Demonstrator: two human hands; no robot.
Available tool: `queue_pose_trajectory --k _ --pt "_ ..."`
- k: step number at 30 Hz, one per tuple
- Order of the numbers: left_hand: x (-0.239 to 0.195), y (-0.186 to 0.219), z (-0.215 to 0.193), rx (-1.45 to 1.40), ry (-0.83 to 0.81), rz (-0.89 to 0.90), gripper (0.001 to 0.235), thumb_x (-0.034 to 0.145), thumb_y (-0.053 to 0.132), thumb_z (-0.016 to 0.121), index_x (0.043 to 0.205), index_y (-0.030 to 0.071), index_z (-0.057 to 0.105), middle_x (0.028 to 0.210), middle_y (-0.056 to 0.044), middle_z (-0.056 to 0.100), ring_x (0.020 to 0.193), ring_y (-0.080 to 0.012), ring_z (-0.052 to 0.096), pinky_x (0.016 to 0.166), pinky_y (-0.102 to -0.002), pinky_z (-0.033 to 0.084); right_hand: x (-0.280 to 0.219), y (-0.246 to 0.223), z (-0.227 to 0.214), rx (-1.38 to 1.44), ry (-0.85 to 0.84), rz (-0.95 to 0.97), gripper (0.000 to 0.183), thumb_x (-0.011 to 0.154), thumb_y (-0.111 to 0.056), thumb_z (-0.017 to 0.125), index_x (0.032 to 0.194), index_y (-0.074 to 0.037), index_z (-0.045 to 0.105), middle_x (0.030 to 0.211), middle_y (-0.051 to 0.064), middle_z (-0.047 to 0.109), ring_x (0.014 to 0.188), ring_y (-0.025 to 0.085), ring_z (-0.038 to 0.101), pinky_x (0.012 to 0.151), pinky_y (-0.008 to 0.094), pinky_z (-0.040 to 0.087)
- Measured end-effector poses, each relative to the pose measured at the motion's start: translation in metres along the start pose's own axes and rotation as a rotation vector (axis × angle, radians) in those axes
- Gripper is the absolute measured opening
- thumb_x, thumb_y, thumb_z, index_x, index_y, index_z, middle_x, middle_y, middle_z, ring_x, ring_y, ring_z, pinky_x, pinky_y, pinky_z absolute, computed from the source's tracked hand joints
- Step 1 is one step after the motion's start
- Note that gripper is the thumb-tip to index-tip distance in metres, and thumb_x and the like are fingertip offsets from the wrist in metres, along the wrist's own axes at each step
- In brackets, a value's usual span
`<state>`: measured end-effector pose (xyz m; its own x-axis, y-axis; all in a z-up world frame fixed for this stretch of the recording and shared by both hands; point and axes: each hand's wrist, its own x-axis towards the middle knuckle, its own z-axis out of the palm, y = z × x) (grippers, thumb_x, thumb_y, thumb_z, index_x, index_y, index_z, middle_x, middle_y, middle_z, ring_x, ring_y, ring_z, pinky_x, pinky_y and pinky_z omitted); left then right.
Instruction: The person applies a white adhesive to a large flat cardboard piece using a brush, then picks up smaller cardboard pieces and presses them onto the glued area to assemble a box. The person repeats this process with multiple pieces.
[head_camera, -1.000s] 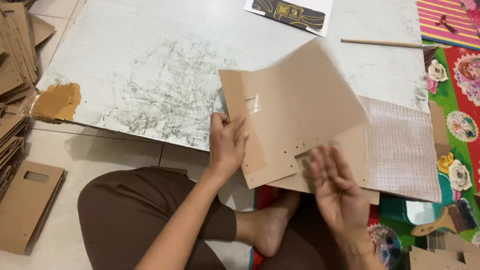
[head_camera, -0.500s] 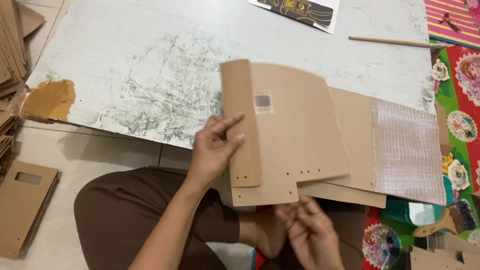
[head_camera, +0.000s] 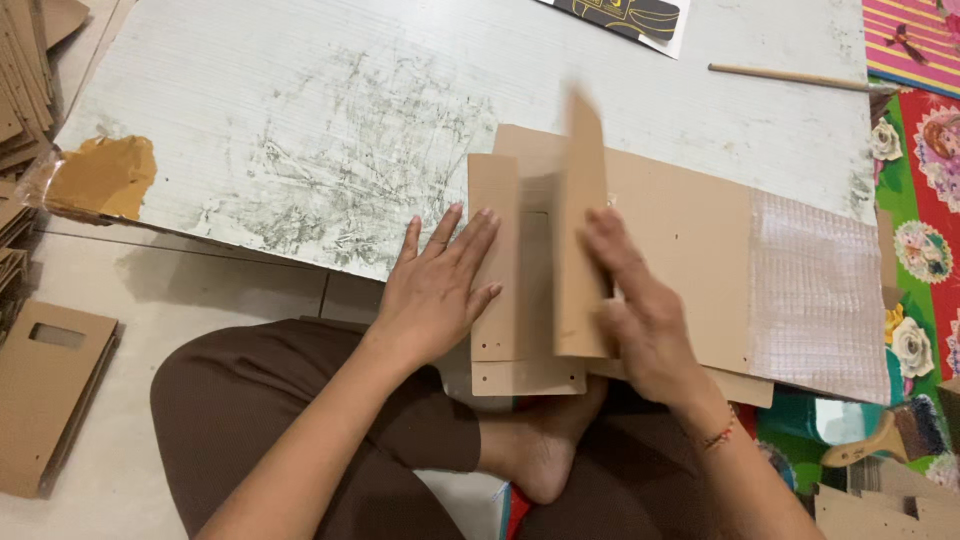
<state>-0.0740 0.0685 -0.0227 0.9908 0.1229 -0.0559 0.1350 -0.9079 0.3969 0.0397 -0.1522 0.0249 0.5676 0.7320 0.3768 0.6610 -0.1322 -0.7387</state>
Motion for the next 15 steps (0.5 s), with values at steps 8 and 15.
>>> queue_pose_trajectory --k 8,15 --pt "0.001 -0.009 0.010 0.023 0.075 0.086 0.072 0.103 0.041 0.046 0.163 0.007 0.029 0.170 -0.012 0.030 0.156 -0.0391 0.022 0.121 -0.067 0.010 -0.002 0.031 -0.002 -0.410 -0.380 -0.010 0.062 0.094 -0.040 0.059 0.148 -0.009 0.051 0.159 0.014 0.047 0.155 0.037 0.026 0.126 0.048 0.024" --pt "0.000 -0.008 0.009 0.025 0.074 0.099 0.074 0.103 0.040 0.049 0.164 0.007 0.026 0.170 -0.012 0.029 0.156 -0.0395 0.020 0.120 -0.068 0.009 0.000 0.041 0.004 -0.645 -0.587 -0.144 0.065 0.102 -0.045 0.042 0.160 -0.017 0.038 0.168 0.007 0.033 0.157 0.032 0.020 0.125 0.044 0.017"
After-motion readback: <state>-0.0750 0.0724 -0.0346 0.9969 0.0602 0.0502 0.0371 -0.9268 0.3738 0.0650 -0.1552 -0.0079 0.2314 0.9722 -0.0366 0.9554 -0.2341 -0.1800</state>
